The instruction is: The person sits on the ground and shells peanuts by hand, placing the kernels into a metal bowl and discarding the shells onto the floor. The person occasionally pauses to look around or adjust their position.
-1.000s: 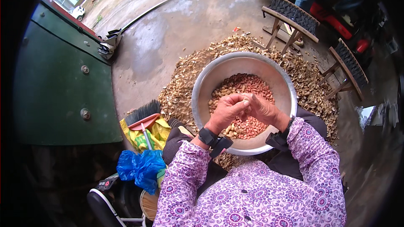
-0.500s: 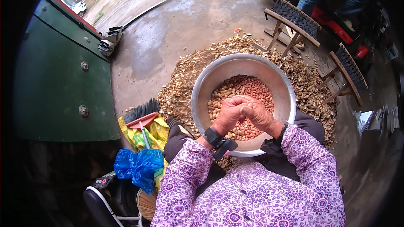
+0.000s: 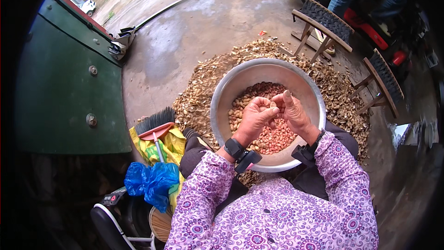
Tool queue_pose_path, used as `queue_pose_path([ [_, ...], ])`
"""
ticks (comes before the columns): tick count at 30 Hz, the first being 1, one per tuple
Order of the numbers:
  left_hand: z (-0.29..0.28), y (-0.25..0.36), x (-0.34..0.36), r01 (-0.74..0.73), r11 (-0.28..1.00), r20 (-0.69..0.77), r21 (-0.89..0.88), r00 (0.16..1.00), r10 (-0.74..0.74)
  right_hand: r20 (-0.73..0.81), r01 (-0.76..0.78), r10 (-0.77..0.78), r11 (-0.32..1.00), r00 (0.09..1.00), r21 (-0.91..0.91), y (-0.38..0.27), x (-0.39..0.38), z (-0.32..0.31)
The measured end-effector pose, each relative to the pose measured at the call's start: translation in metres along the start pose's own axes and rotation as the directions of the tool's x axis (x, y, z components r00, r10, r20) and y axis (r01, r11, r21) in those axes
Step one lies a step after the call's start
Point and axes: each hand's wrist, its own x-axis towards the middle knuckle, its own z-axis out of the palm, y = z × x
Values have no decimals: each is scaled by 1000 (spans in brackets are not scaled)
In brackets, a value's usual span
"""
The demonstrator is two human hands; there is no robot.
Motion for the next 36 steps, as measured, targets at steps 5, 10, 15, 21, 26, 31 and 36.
queue_pose_path([
  [5, -2, 1, -5, 76, 997, 62, 25, 995, -78, 213, 115, -38, 925, 976, -362, -9, 0, -1],
  [10, -7, 0, -7, 55, 998, 37, -11, 998, -55, 189, 103, -13, 875, 982, -474, -10, 1, 6],
  [15, -7, 1, -10, 63, 996, 39, -56, 997, -61, 196, 129, -18, 811, 981, -570, -7, 4, 0],
  [21, -8, 2, -12, 144, 981, 71, -131, 988, -136, 151, 176, -105, 783, 983, -597, -4, 1, 9],
  [26, -11, -2, -13, 154, 971, 100, -184, 985, -138, 98, 236, -228, 722, 969, -651, -3, -7, 19],
  [31, -14, -7, -12, 165, 959, 127, -232, 982, -138, 129, 316, -325, 630, 937, -710, 1, -8, 18],
  [36, -16, -12, -11, 145, 956, 157, -256, 982, -106, 142, 366, -403, 556, 904, -747, 6, -8, 18],
])
